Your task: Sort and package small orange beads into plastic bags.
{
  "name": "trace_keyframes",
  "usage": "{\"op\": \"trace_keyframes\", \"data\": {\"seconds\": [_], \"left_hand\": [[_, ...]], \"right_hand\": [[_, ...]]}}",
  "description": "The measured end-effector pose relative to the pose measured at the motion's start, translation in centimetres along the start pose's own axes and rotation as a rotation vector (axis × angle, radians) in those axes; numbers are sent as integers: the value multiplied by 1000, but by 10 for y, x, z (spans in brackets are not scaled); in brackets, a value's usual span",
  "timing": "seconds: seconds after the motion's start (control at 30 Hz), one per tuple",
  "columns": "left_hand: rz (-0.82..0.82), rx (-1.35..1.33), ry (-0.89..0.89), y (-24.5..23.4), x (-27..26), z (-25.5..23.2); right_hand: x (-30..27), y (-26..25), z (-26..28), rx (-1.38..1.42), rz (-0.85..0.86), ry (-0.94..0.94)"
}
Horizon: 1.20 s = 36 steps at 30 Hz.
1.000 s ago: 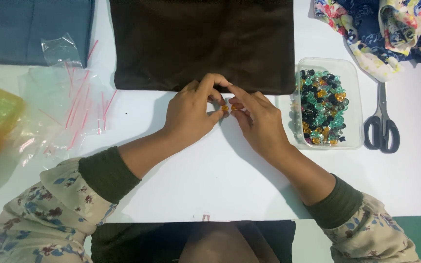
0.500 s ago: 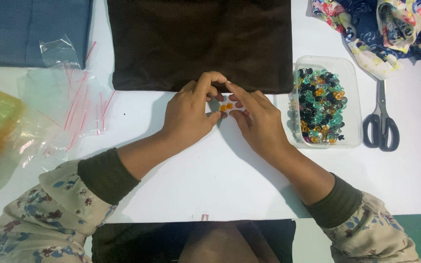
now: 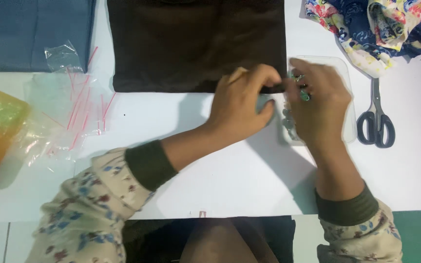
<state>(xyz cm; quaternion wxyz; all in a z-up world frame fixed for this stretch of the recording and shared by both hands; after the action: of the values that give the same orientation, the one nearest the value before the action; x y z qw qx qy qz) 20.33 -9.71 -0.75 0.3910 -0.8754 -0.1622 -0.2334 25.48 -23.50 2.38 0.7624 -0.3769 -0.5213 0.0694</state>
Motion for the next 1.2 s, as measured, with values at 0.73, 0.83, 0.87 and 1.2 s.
{"op": "trace_keyframes", "data": {"seconds": [0.73, 0.83, 0.87, 1.2], "left_hand": [[239, 658, 161, 120, 71, -23], [282, 667, 142, 124, 71, -19], [233, 639, 159, 122, 72, -20], [121, 544, 188, 111, 66, -21]], "right_hand": [[-33, 22, -103, -103, 532, 326], [-35, 26, -107, -120, 603, 409], [-35, 28, -108, -150, 587, 370], [-29, 23, -100, -69, 555, 356]]}}
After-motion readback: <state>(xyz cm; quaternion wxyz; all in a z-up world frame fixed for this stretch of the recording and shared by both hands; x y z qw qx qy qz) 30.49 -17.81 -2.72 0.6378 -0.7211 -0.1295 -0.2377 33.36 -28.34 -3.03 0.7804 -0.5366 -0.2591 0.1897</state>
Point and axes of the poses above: each hand's wrist, its own x-axis towards the middle knuckle, its own y-axis out of the palm, z = x × y, the point moved 8 cm from there along x, towards the middle knuckle
